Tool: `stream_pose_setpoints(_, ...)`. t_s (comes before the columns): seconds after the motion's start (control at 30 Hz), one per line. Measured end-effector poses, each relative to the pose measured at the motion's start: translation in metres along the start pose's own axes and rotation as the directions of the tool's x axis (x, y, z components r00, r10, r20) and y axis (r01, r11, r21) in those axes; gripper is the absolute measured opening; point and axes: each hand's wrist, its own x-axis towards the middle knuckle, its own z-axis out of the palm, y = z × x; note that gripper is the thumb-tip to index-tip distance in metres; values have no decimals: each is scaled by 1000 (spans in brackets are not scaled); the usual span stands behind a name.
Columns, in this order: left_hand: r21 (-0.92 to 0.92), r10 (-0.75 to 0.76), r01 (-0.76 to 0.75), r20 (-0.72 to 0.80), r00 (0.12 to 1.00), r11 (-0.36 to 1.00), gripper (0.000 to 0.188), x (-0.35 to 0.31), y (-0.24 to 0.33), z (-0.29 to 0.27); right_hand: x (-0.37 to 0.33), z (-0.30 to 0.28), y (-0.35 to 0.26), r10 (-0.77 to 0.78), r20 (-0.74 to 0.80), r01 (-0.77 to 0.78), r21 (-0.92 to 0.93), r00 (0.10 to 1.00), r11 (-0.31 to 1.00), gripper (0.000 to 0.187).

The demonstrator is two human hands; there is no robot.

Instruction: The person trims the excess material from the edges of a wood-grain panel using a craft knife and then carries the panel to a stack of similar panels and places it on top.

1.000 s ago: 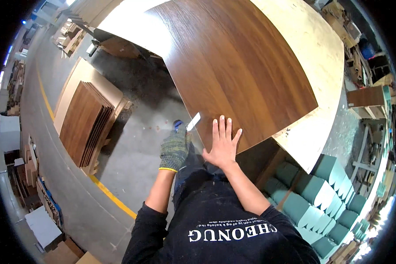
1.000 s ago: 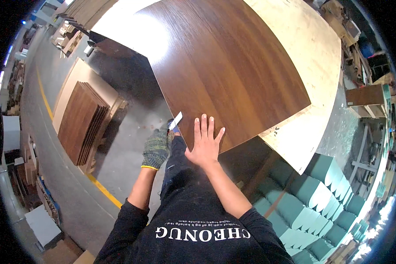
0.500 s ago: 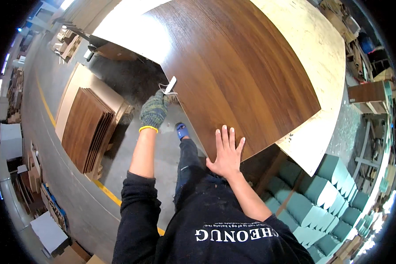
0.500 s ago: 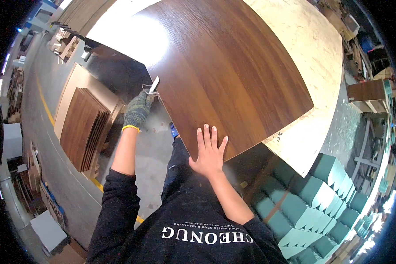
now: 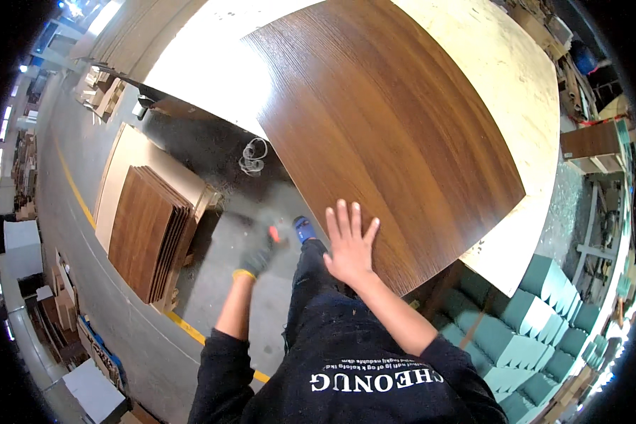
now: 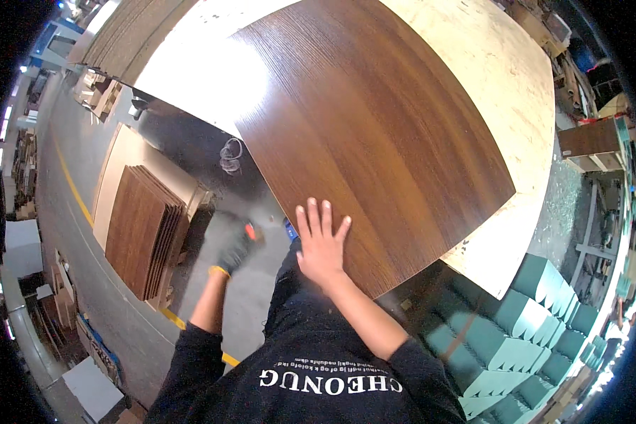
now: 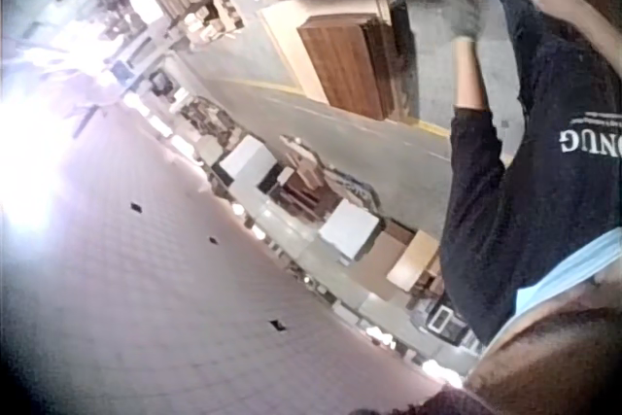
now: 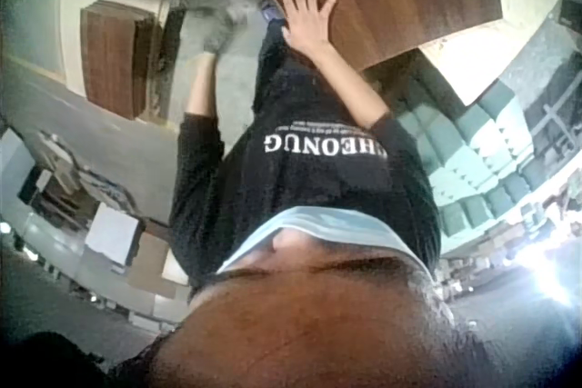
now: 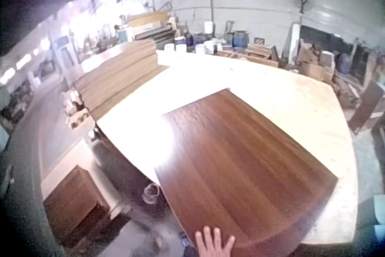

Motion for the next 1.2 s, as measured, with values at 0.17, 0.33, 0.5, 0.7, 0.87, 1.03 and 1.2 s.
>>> stream_pose_setpoints(0.17, -572, -116, 266, 286, 951, 776, 47, -86, -27, 87, 16, 20, -9, -28, -130, 4, -185, 991, 983, 70)
stream_pose_setpoints(0.33, -517, -133, -88, -374, 918, 851, 39, -63, 37, 43, -10, 28, 9, -76, -161, 41, -212, 984, 976, 66)
stream_pose_setpoints(0.5, -115, 197, -271, -437, 878, 956, 30, -68, 82, 50, -88, 25, 51, -132, -90, 110, -223, 987, 969, 71)
stream_pose_setpoints(0.7, -102, 137, -180, -331, 934, 978, 28, -78, 89, 72, -147, 22, 88, -134, -23, 127, -190, 991, 973, 69)
stream_pose_setpoints(0.87, -140, -17, -29, -316, 949, 990, 30, -65, 89, 49, -148, 25, 93, -123, -63, 110, -180, 990, 978, 65)
stream_pose_setpoints(1.03, -51, 17, -32, -264, 964, 998, 22, -72, 95, 41, -148, 26, 94, -142, -95, 127, -144, 985, 981, 72)
stream_pose_setpoints(1.2, -83, -63, 42, -264, 963, 996, 29, -56, 84, 46, -148, 27, 94, -150, -112, 130, -169, 982, 977, 81)
